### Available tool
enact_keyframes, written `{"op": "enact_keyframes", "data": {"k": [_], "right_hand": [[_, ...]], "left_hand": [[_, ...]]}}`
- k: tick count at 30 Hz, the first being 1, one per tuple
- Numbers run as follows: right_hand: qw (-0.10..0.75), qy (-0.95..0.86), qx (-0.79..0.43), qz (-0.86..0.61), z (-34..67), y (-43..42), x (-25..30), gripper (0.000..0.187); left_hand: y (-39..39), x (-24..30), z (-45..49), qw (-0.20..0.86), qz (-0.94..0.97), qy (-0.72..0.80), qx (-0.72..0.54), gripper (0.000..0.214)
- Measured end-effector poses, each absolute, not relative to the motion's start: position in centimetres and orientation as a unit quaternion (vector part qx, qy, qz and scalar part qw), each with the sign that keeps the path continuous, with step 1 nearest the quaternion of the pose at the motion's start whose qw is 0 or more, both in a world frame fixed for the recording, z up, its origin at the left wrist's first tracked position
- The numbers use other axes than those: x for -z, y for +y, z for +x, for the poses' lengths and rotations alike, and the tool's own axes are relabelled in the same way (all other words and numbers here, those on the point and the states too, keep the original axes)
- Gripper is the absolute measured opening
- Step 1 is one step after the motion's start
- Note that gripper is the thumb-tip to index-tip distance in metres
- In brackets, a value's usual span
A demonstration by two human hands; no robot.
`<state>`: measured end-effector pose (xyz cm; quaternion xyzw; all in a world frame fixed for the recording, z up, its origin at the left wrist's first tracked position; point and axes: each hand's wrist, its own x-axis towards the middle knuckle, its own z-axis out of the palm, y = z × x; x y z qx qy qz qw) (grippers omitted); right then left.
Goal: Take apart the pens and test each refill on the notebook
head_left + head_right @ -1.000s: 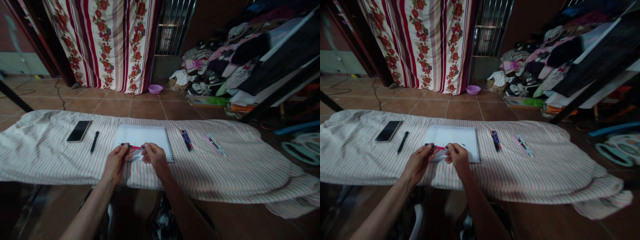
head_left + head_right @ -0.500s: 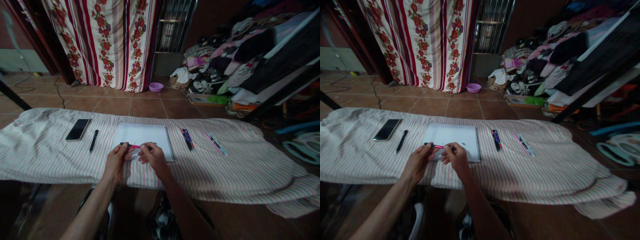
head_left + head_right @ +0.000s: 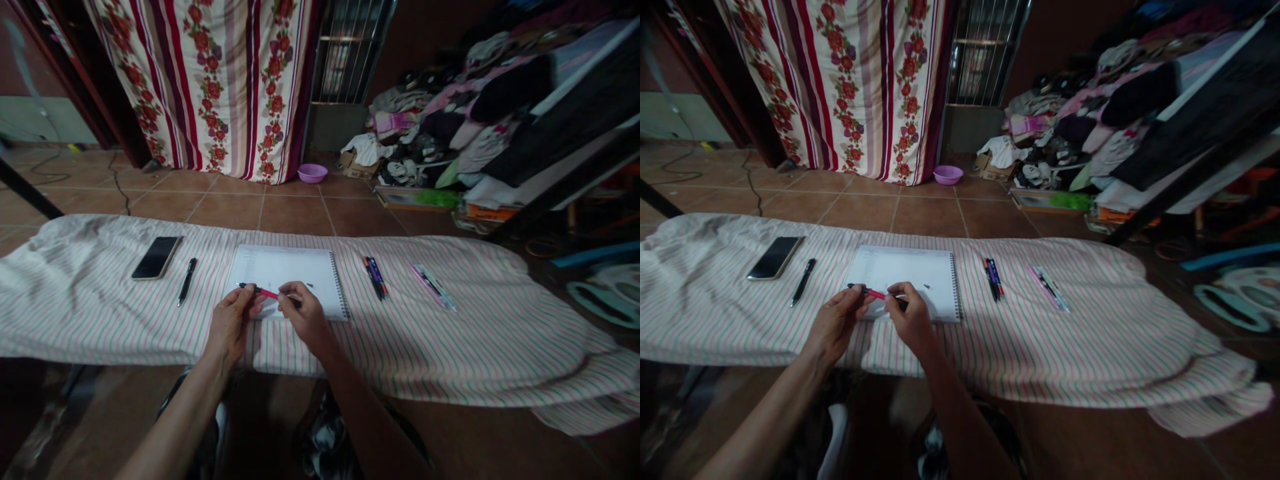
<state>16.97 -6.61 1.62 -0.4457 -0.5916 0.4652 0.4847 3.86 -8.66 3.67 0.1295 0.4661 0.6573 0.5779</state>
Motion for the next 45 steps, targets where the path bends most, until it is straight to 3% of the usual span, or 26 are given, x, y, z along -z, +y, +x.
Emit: {"op": "enact_keyframes", "data": {"k": [9, 19, 30, 37, 45], "right_hand": [[0.494, -0.547, -0.516, -0.435, 16.9, -6.5, -1.8, 0.019], [0.497, -0.587, -0.474, -0.428, 16.7, -6.7, -1.3, 0.016], [0.461, -0.602, -0.458, -0.464, 16.3, -7.2, -1.5, 0.026], [0.467, -0.643, -0.399, -0.457, 16.1, -7.2, -1.5, 0.016], [0.474, -0.650, -0.374, -0.462, 16.1, -7.4, -1.6, 0.020]], "left_hand": [[-8.6, -4.0, 3.0, 0.583, 0.167, 0.496, -0.621, 0.004], [-8.4, -4.2, 2.8, 0.587, 0.188, 0.500, -0.608, 0.006], [-8.6, -4.8, 2.7, 0.568, 0.234, 0.532, -0.583, 0.013], [-8.6, -5.1, 2.9, 0.559, 0.217, 0.533, -0.596, 0.014], [-8.7, -5.0, 2.6, 0.567, 0.225, 0.527, -0.591, 0.016]]}}
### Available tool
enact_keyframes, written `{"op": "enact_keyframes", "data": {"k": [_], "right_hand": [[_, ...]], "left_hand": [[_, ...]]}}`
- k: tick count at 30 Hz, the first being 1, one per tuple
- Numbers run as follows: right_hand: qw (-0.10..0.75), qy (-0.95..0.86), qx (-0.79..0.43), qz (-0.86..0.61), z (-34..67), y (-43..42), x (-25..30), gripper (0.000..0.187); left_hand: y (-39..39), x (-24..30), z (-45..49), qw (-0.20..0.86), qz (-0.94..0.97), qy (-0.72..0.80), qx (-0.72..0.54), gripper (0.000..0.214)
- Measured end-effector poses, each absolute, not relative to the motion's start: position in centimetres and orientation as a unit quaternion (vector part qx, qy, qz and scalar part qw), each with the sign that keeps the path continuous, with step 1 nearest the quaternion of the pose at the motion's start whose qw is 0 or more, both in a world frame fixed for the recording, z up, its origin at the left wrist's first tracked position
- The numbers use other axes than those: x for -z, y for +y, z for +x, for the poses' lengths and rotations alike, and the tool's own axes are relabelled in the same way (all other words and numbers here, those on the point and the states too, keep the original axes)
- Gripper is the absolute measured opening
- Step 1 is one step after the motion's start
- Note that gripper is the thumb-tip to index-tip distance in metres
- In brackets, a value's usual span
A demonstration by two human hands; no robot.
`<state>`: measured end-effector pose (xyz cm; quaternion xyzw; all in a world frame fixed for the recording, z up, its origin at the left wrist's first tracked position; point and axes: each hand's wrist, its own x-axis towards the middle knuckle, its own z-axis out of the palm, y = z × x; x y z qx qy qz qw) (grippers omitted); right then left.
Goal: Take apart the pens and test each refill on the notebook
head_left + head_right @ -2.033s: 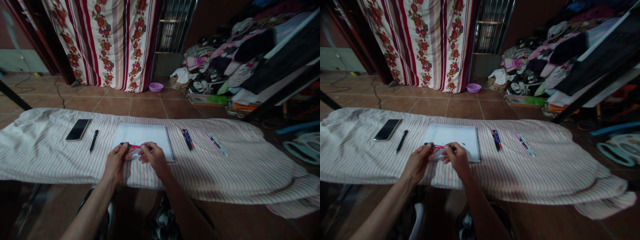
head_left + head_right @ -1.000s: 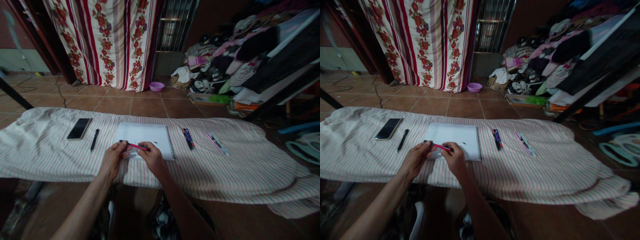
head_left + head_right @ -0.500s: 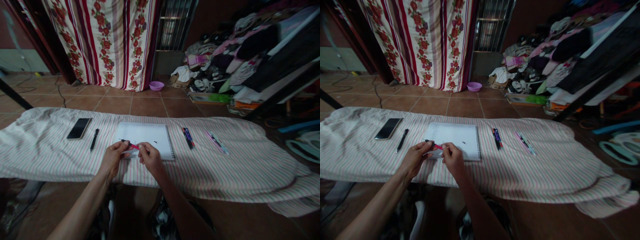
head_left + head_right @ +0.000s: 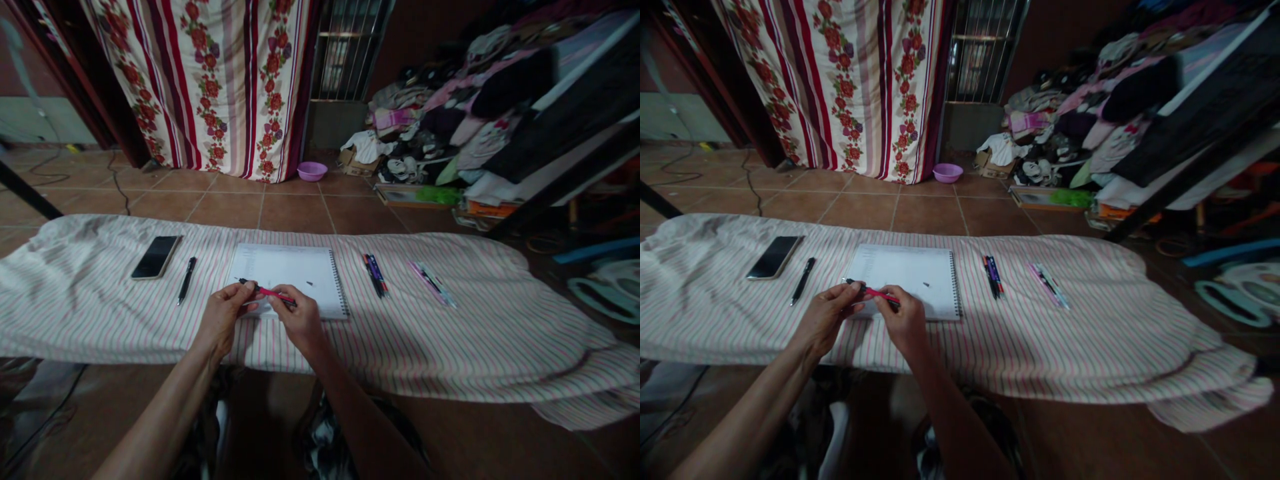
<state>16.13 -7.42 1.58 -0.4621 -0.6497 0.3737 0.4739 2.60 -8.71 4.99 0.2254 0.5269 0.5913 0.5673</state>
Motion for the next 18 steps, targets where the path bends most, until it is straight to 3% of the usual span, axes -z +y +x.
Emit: {"op": "enact_keyframes", "data": {"k": [12, 18], "right_hand": [[0.452, -0.676, -0.320, -0.486, 15.52, -8.00, -1.91, 0.025], [0.466, -0.708, -0.230, -0.479, 15.59, -7.95, -1.85, 0.024]], "left_hand": [[-8.71, -4.85, 2.96, 0.566, 0.208, 0.502, -0.620, 0.022], [-8.49, -4.82, 3.38, 0.561, 0.190, 0.501, -0.631, 0.019]]}}
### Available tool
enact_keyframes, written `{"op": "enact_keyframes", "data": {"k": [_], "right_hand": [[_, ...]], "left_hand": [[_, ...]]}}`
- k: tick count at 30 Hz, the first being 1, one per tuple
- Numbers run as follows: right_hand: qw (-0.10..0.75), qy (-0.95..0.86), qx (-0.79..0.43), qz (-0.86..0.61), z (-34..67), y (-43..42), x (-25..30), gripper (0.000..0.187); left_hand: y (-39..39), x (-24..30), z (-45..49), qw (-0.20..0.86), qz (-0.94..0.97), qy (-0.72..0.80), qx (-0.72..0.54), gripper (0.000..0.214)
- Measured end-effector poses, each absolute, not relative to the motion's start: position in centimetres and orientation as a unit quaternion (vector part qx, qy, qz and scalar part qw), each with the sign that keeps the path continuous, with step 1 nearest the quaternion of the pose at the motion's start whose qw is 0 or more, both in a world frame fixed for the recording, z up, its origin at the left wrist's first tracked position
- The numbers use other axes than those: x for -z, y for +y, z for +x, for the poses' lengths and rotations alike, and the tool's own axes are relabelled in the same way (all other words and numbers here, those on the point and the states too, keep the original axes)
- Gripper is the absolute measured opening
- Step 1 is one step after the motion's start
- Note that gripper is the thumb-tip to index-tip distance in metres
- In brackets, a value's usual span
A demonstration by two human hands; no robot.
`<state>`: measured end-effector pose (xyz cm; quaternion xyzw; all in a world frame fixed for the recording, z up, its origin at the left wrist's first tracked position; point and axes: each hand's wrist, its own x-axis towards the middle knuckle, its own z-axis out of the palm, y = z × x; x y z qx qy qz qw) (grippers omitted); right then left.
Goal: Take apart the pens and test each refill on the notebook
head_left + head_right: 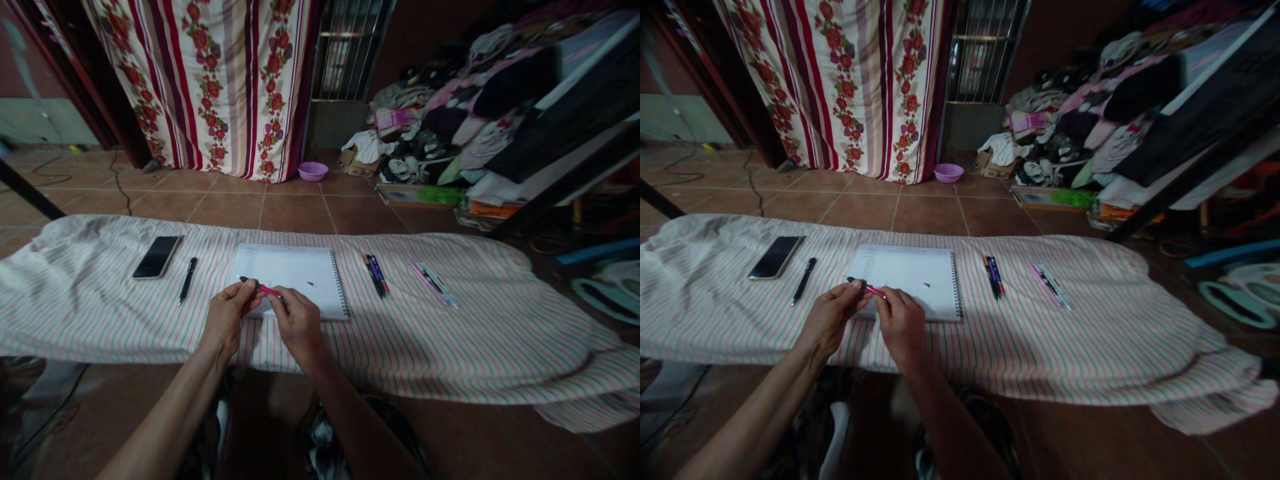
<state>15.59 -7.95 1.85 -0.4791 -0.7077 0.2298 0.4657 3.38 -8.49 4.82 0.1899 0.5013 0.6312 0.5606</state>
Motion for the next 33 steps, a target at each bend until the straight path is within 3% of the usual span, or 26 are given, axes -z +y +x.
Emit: {"op": "enact_keyframes", "data": {"k": [10, 26, 33], "right_hand": [[0.447, -0.696, -0.289, -0.482, 15.8, -8.1, -2.4, 0.027], [0.403, -0.459, -0.675, -0.413, 15.7, -7.8, -2.8, 0.037], [0.385, -0.401, -0.739, -0.382, 15.5, -8.0, -2.9, 0.040]], "left_hand": [[-8.8, -5.4, 3.2, 0.557, 0.219, 0.505, -0.622, 0.024], [-8.7, -5.3, 2.0, 0.587, 0.277, 0.508, -0.567, 0.026], [-8.9, -5.1, 1.4, 0.579, 0.308, 0.518, -0.549, 0.027]]}}
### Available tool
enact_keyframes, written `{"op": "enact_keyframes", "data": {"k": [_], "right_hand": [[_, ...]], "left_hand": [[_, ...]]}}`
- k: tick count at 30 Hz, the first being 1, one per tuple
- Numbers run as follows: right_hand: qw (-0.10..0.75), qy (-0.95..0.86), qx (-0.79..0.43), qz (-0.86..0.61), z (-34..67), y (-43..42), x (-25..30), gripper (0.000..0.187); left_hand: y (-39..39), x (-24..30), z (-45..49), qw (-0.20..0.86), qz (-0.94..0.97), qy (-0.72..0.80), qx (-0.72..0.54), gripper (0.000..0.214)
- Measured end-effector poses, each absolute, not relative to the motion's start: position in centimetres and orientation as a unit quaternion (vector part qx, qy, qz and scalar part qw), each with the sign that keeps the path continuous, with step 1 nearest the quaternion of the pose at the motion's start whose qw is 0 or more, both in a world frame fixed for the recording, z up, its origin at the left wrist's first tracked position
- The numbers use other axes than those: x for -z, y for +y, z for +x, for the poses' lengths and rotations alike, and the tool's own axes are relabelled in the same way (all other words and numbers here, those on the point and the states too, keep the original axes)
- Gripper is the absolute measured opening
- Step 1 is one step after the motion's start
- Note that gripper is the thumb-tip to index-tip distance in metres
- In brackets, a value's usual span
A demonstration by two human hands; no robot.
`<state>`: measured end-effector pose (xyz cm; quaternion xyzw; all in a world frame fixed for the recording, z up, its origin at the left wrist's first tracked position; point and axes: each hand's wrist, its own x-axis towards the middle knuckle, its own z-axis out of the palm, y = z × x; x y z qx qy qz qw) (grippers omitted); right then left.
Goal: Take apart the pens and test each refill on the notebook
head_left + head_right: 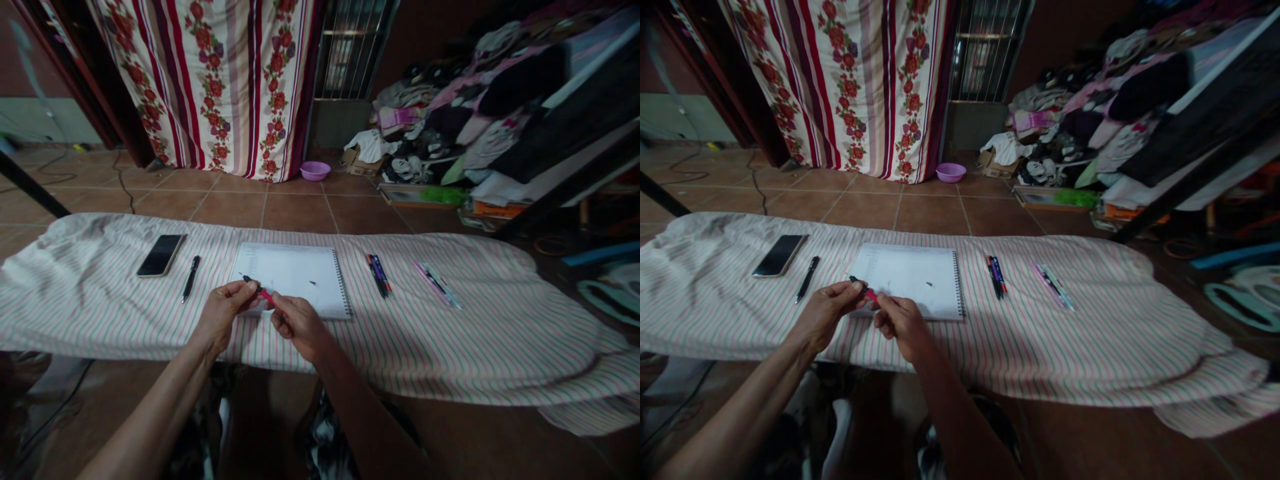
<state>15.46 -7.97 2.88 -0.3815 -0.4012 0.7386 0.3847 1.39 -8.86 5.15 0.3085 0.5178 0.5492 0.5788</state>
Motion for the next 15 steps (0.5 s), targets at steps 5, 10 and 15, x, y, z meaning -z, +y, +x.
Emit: {"op": "enact_keyframes", "data": {"k": [5, 10, 15], "right_hand": [[0.465, -0.447, -0.670, -0.367, 14.5, -8.3, -2.7, 0.032], [0.509, -0.429, -0.648, -0.370, 14.3, -8.1, -2.6, 0.025], [0.499, -0.453, -0.631, -0.384, 14.6, -8.0, -2.5, 0.021]], "left_hand": [[-8.4, -5.2, 1.4, 0.550, 0.269, 0.539, -0.579, 0.031], [-8.4, -5.3, 1.9, 0.560, 0.264, 0.529, -0.580, 0.030], [-8.5, -5.3, 1.9, 0.568, 0.284, 0.517, -0.574, 0.028]]}}
